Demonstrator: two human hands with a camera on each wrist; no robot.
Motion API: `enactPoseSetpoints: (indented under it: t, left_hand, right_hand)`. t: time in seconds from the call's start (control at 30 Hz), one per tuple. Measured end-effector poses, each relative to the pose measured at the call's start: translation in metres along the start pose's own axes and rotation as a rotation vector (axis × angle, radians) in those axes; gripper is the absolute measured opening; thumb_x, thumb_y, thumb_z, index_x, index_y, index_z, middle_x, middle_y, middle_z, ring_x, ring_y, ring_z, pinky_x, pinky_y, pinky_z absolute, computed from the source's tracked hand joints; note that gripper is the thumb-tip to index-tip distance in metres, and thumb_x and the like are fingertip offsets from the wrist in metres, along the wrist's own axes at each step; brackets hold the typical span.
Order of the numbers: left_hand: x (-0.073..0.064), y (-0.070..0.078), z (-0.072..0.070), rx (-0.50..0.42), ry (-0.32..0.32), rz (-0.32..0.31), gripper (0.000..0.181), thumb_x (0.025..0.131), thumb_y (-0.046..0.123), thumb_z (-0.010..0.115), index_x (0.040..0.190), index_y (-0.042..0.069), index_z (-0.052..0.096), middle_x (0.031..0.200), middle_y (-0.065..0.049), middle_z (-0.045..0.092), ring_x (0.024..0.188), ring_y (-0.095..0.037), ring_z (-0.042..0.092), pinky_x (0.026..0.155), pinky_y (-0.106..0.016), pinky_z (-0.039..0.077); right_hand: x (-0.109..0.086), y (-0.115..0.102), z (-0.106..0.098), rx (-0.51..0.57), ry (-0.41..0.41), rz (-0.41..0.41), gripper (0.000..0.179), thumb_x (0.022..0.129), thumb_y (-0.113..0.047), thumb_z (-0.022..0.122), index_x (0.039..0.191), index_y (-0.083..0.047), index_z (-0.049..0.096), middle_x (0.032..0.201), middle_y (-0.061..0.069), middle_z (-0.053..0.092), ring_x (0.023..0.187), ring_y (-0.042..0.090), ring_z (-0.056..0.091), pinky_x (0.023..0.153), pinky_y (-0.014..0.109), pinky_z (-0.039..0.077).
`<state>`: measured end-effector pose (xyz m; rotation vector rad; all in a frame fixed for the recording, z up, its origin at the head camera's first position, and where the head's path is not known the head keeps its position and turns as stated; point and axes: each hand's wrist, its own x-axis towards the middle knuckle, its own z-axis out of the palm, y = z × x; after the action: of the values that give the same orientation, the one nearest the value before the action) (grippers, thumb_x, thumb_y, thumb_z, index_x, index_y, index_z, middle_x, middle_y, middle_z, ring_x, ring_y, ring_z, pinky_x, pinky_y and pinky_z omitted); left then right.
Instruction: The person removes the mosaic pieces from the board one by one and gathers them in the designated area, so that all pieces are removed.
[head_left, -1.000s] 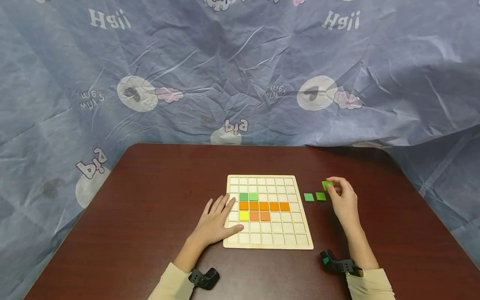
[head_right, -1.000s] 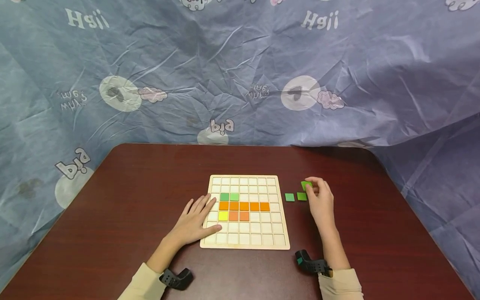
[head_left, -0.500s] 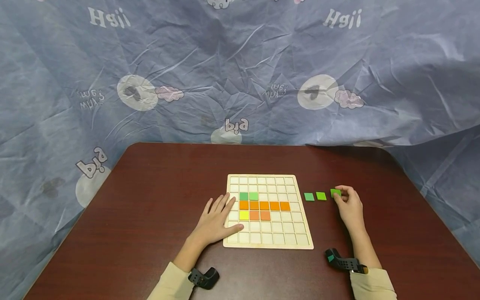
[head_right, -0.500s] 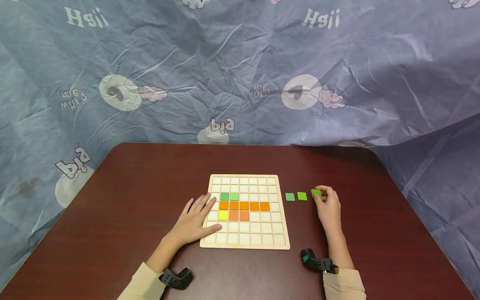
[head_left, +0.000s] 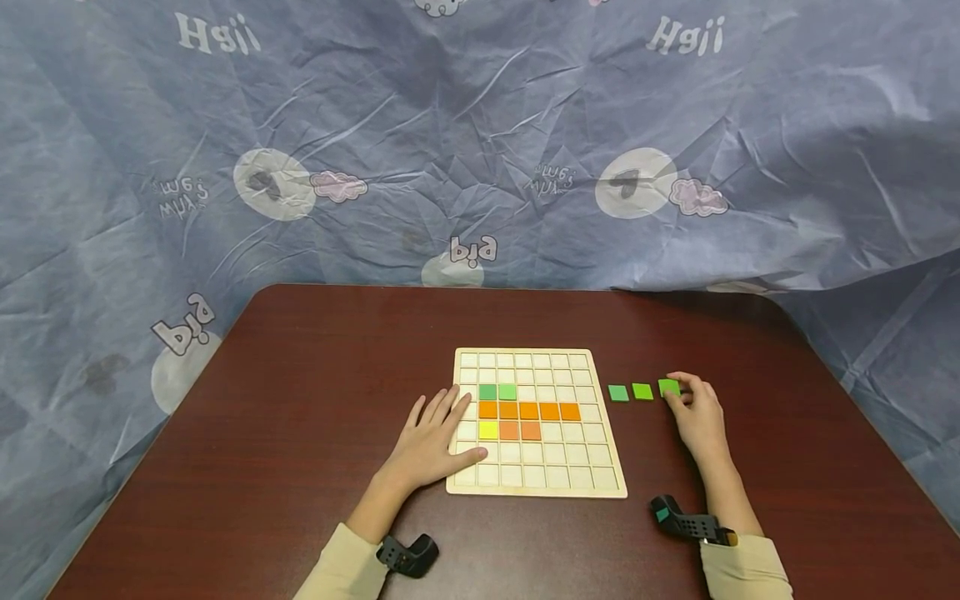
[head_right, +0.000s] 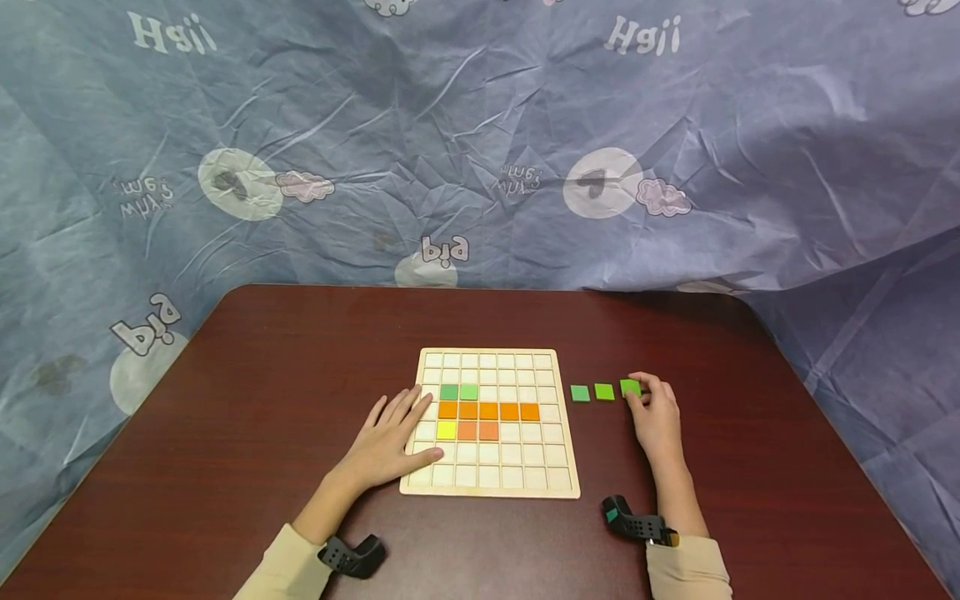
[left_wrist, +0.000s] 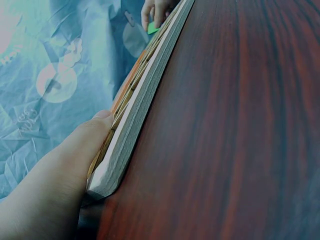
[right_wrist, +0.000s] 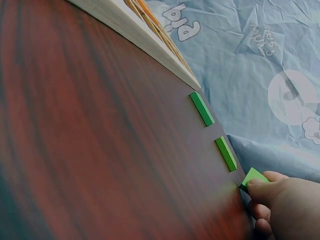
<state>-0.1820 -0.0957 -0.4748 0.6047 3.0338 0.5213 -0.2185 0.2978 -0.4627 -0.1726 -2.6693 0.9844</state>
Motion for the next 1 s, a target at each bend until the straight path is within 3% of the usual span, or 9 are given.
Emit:
enactPoseSetpoints:
  t: [0.1, 0.27, 0.6, 1.0]
  left_hand:
    - [0.0000, -0.0004, 0.0003, 0.001, 0.000, 0.003, 0.087, 0.079, 0.071, 0.040, 0.147, 0.022, 0.017, 0.154, -0.002, 0.013, 0.141, -0.021, 0.015, 0.113, -0.048, 0.005]
    - [-0.0007, 0.0002, -0.0002, -0.004, 0.005, 0.010, 0.086, 0.080, 0.070, 0.041, 0.147, 0.021, 0.018, 0.154, -0.003, 0.015, 0.141, -0.022, 0.016, 0.113, -0.049, 0.006]
    - [-0.0005, -0.0006, -0.0005, -0.017, 0.015, 0.021, 0.085, 0.080, 0.069, 0.042, 0.146, 0.020, 0.020, 0.153, -0.004, 0.016, 0.140, -0.023, 0.017, 0.112, -0.050, 0.007]
    - [-0.0018, 0.0015, -0.0021, -0.014, 0.000, 0.005, 0.086, 0.080, 0.070, 0.041, 0.147, 0.020, 0.018, 0.154, -0.003, 0.015, 0.141, -0.022, 0.016, 0.113, -0.049, 0.006]
  right_hand:
    - [-0.0001, 0.0016, 0.0011, -0.017, -0.006, -0.036, 0.030, 0.091, -0.011, 0.053, 0.119, 0.000, 0.052, 0.106, 0.022, 0.046, 0.085, 0.027, 0.048, 0.066, 0.032, 0.036]
    - [-0.0001, 0.0022, 0.0019, -0.049, -0.006, -0.074, 0.030, 0.091, -0.011, 0.053, 0.118, 0.002, 0.054, 0.104, 0.022, 0.046, 0.083, 0.027, 0.048, 0.066, 0.032, 0.035]
    - [-0.0007, 0.0011, 0.0024, -0.069, -0.052, -0.051, 0.039, 0.095, -0.018, 0.047, 0.127, 0.004, 0.049, 0.112, 0.024, 0.042, 0.085, 0.028, 0.044, 0.068, 0.035, 0.033]
    - [-0.0015, 0.0024, 0.0037, -0.040, -0.044, -0.009, 0.038, 0.096, -0.021, 0.042, 0.124, 0.002, 0.052, 0.113, 0.022, 0.042, 0.085, 0.025, 0.042, 0.067, 0.032, 0.031]
